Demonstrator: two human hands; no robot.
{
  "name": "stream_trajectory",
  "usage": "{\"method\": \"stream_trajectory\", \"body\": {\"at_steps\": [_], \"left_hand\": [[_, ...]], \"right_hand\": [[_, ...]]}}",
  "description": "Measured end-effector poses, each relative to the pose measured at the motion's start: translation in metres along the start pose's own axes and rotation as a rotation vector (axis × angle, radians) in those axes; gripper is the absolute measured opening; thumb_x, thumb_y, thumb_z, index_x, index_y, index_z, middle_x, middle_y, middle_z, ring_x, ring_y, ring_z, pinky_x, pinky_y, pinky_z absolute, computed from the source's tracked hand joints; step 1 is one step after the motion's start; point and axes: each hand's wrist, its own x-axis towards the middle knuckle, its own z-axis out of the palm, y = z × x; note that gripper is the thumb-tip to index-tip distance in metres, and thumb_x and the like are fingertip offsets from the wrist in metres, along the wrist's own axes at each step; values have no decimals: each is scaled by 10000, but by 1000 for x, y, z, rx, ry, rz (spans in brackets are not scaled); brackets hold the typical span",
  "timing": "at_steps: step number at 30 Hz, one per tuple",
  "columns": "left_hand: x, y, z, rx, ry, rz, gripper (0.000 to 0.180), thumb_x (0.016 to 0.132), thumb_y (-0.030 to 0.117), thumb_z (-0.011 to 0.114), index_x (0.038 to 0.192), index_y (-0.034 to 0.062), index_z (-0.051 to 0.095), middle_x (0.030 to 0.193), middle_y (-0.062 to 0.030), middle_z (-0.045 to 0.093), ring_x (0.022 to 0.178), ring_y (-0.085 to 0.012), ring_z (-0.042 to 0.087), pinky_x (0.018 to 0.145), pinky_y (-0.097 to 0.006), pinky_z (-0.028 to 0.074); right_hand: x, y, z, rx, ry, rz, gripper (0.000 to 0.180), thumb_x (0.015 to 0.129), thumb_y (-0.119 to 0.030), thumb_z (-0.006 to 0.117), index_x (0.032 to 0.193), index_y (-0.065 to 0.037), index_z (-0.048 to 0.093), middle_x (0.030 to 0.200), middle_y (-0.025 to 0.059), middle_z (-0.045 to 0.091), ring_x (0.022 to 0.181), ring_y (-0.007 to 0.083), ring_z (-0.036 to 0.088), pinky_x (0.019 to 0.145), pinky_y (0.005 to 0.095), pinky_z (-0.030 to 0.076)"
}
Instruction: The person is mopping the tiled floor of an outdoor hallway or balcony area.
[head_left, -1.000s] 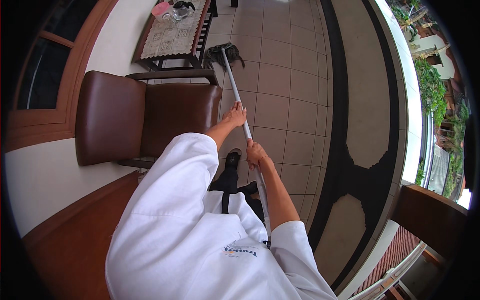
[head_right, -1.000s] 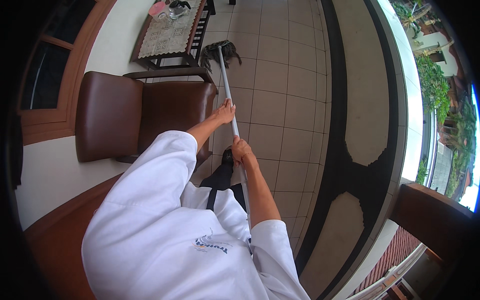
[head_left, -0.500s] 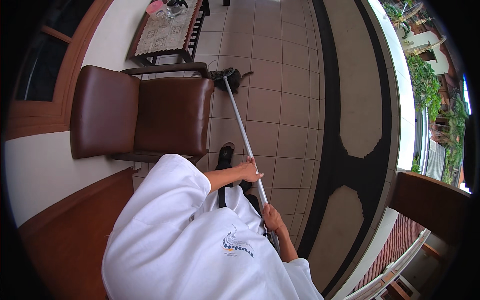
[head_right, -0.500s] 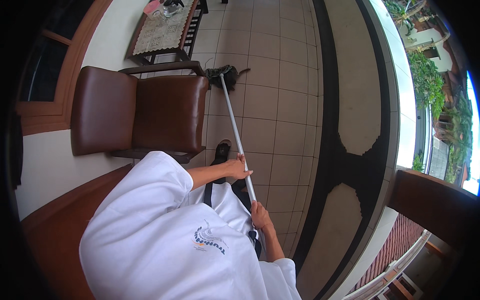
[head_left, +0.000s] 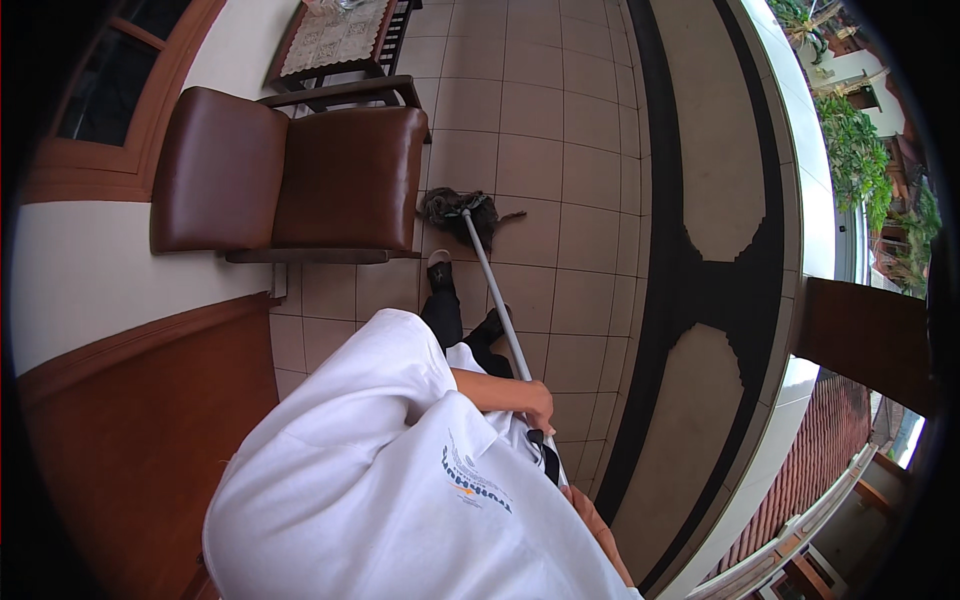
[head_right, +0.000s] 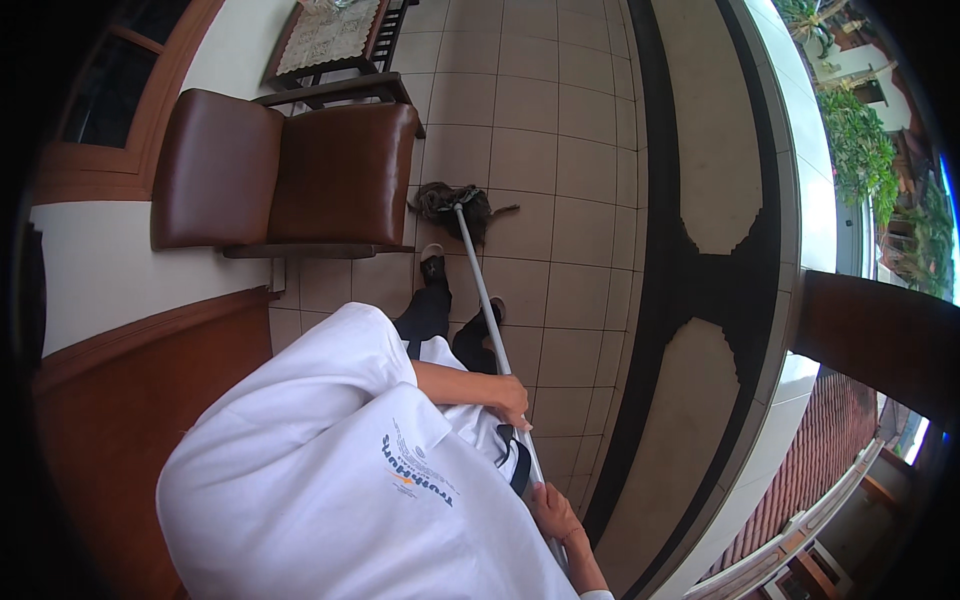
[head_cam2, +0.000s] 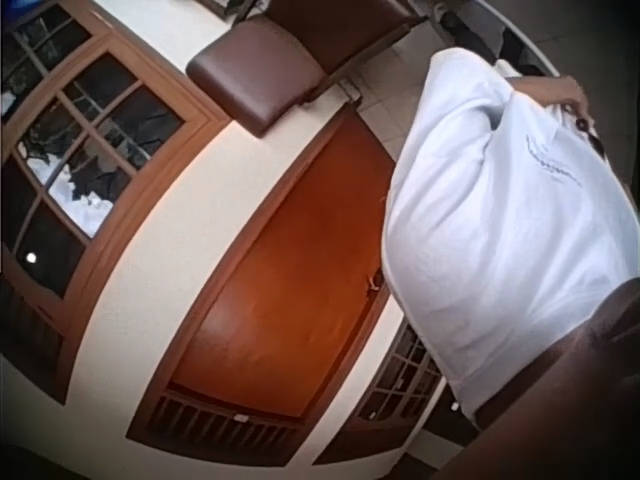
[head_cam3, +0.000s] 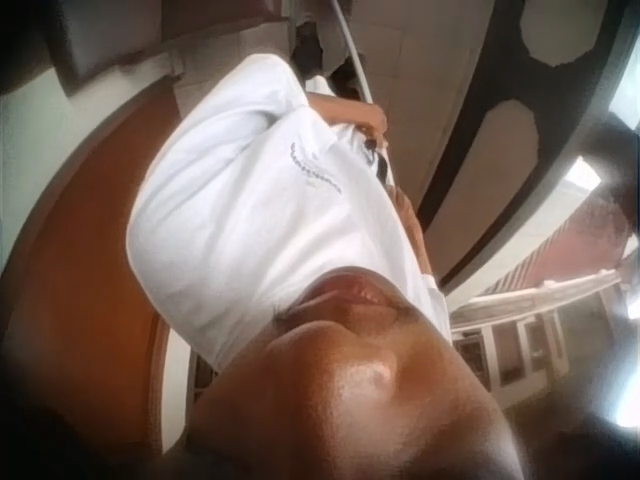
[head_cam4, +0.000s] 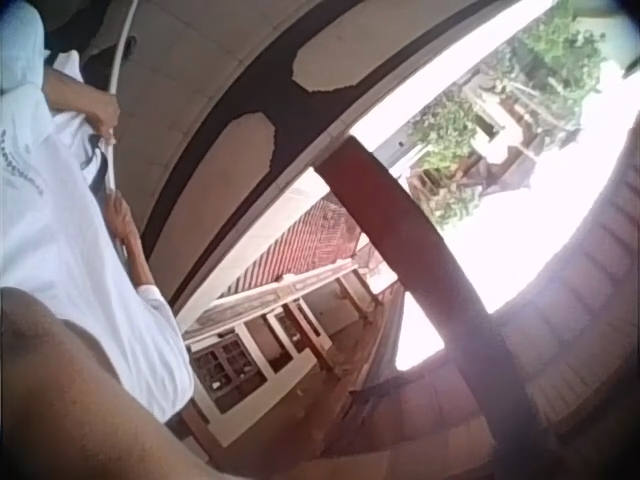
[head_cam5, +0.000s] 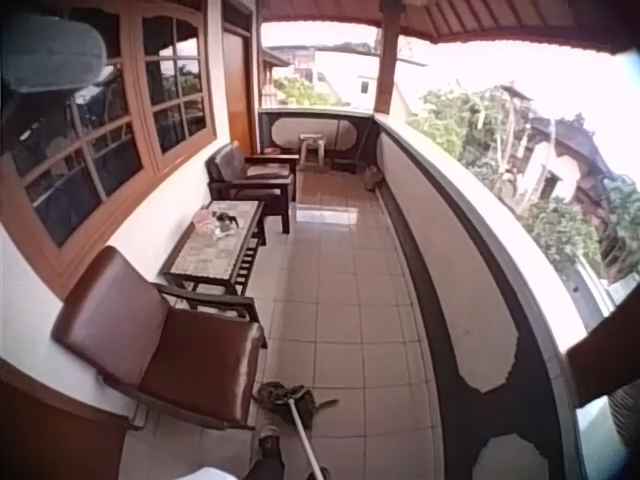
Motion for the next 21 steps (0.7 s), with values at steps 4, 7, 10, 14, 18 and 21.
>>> {"method": "stream_trajectory", "body": {"at_steps": [4, 7, 10, 14, 18, 21], "left_hand": [[-3, -15, 10, -145, 0, -262, 706, 875, 594, 243, 1194, 37, 536, 1241, -167, 501, 1186, -359, 428, 922, -469, 381], [-9, -53, 25, -150, 204, -588, 847, 853, 643, 239, 1333, -54, 272, 1424, -242, 152, 1326, -387, 146, 1016, -457, 269], [-31, -108, 21, -248, 316, -564, 937, 815, 701, 246, 1347, -70, 223, 1438, -255, 97, 1334, -404, 107, 1033, -454, 241], [-40, -163, 8, -196, 230, -557, 976, 767, 759, 246, 1353, -22, 248, 1422, -283, 103, 1303, -424, 191, 1033, -432, 248], [-54, -170, -17, -130, 21, -416, 898, 798, 719, 238, 1336, 5, 323, 1396, -308, 170, 1269, -421, 267, 1025, -436, 263], [-39, -187, 2, -221, 59, -399, 857, 785, 721, 271, 1309, 54, 390, 1353, -304, 270, 1256, -419, 291, 1017, -430, 270]], "right_hand": [[54, 3, 19, -37, 135, -172, 461, 936, -406, 252, 956, -7, 482, 918, 276, 561, 909, 459, 510, 790, 475, 405], [97, -30, 13, -23, 191, -302, 465, 939, -407, 245, 915, -5, 478, 883, 278, 557, 884, 474, 501, 751, 496, 405], [136, -73, 7, -15, 181, -234, 429, 943, -385, 250, 904, -24, 479, 699, 158, 541, 647, 295, 546, 621, 383, 437], [143, -117, 0, 140, 131, -183, 424, 943, -410, 253, 831, -46, 438, 536, 59, 447, 365, 149, 428, 352, 309, 356], [145, -120, 5, 181, 133, -196, 414, 943, -407, 259, 805, -53, 422, 513, 26, 409, 309, 113, 362, 290, 279, 298], [128, -144, 15, 196, 106, -128, 422, 943, -406, 262, 798, -47, 431, 514, 31, 413, 314, 121, 378, 290, 279, 308]]}}
